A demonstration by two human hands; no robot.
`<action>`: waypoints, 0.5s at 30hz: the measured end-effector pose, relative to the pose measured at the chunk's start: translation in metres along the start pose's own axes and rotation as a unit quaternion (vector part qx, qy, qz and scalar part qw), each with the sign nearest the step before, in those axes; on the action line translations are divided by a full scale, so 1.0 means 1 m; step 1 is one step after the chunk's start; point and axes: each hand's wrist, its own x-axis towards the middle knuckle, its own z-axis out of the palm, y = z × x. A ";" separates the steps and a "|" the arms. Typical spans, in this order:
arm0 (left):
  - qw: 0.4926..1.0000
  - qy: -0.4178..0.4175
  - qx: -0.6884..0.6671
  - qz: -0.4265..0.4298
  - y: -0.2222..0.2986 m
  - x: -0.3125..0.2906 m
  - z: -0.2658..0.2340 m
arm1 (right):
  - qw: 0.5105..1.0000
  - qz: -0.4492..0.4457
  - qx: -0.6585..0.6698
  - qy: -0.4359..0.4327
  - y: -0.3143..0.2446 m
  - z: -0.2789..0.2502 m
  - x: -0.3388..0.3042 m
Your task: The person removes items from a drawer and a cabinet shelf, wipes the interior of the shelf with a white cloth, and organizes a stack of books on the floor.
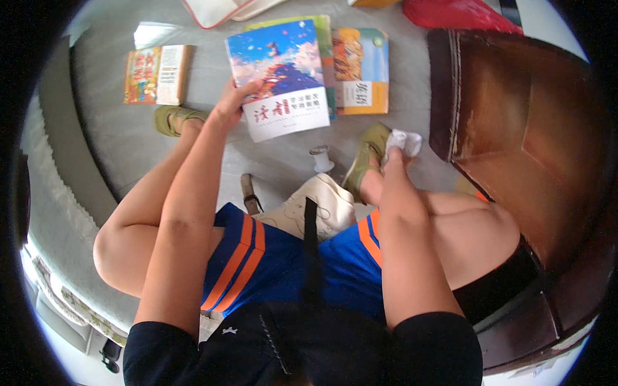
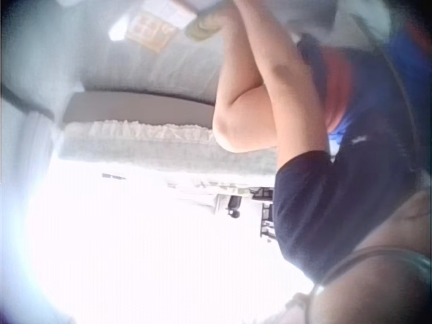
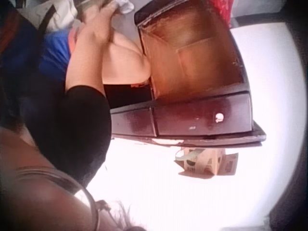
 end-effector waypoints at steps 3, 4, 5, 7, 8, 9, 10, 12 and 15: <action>0.999 -0.012 -0.029 -0.028 -0.002 0.007 0.010 | 0.995 0.003 0.091 -0.033 -0.013 -0.015 -0.001; 0.997 -0.003 -0.059 -0.039 -0.001 0.014 0.025 | 0.991 0.010 0.100 -0.090 -0.018 -0.040 0.025; 0.998 0.022 -0.032 -0.044 -0.007 -0.007 -0.023 | 0.993 0.037 0.071 -0.084 -0.017 -0.004 -0.065; 0.996 -0.015 -0.074 -0.040 -0.003 0.013 0.016 | 0.997 -0.067 0.040 0.008 -0.034 -0.046 -0.019; 0.993 -0.028 -0.104 -0.045 -0.005 0.020 0.035 | 0.984 -0.156 -0.011 0.082 -0.038 -0.069 0.001; 0.995 0.016 -0.086 -0.049 -0.009 0.001 -0.005 | 0.971 -0.208 -0.060 0.104 -0.041 -0.043 -0.091; 0.991 0.017 -0.121 -0.047 -0.010 0.005 0.000 | 0.969 -0.213 -0.057 0.115 -0.053 -0.055 -0.101; 0.986 0.009 -0.161 -0.042 -0.018 0.014 0.013 | 0.907 -0.417 -0.001 0.064 -0.071 -0.077 -0.114; 0.976 0.160 -0.096 0.116 -0.039 0.015 0.032 | 0.875 -0.474 0.076 0.057 -0.100 -0.094 -0.197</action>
